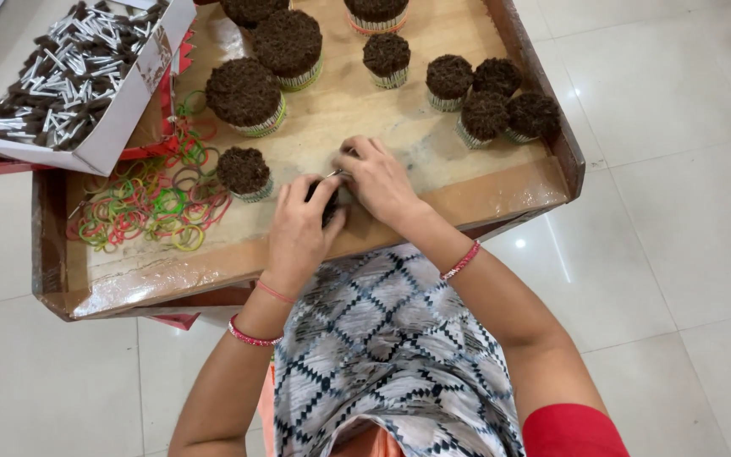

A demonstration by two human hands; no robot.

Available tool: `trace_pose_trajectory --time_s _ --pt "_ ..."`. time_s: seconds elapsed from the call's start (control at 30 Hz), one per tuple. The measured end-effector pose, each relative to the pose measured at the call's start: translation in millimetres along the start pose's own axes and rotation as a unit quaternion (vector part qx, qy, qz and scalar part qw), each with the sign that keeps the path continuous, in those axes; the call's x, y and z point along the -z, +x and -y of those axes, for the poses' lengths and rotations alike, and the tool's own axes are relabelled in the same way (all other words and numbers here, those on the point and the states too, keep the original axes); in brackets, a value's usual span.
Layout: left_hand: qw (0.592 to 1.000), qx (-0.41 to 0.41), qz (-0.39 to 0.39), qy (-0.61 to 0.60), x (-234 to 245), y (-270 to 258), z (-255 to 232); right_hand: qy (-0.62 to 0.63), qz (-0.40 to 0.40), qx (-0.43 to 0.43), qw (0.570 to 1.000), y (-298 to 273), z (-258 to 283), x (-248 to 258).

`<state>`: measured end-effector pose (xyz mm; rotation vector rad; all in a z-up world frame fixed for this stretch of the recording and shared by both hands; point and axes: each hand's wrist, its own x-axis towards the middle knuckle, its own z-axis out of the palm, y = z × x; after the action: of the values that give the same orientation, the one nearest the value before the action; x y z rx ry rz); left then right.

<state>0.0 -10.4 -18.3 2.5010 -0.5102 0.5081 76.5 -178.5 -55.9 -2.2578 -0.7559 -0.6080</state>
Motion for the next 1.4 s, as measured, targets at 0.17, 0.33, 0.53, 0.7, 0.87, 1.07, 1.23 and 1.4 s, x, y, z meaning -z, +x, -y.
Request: trace_pose_trajectory --time_s 0.17,0.33,0.53,0.7,0.87,1.07,1.23,1.4 --pt "0.998 0.003 -0.028 -0.048 10.2 14.2 6.7 -0.085 0.105 -0.009 0.991 -11.8 -17.4 -18.9" --pt "0.993 -0.045 -0.1 -0.054 15.1 26.6 2.2 0.065 0.011 -0.124 0.99 -20.0 -1.6 27.5" --pt "0.995 -0.068 -0.047 -0.062 8.8 33.1 8.2 0.173 -0.025 -0.178 0.968 -39.8 27.2 45.7" --pt "0.998 -0.051 0.006 -0.024 -11.4 24.0 15.9 0.185 -0.066 -0.119 0.973 -38.1 39.3 23.9" --pt "0.998 -0.041 0.003 -0.052 -2.5 22.9 9.4 0.214 -0.074 -0.133 0.965 -36.6 41.5 12.2" --pt "0.998 -0.041 0.003 -0.051 -5.9 20.8 13.8 0.157 -0.052 -0.124 0.978 -37.9 40.2 -4.1" --pt "0.994 -0.059 0.034 -0.086 7.3 22.7 14.6 0.156 -0.032 -0.153 0.975 -30.8 34.0 5.5" --pt "0.997 -0.031 0.056 0.037 -5.3 19.0 15.5 0.206 -0.036 -0.2 0.957 -33.5 12.9 39.1"
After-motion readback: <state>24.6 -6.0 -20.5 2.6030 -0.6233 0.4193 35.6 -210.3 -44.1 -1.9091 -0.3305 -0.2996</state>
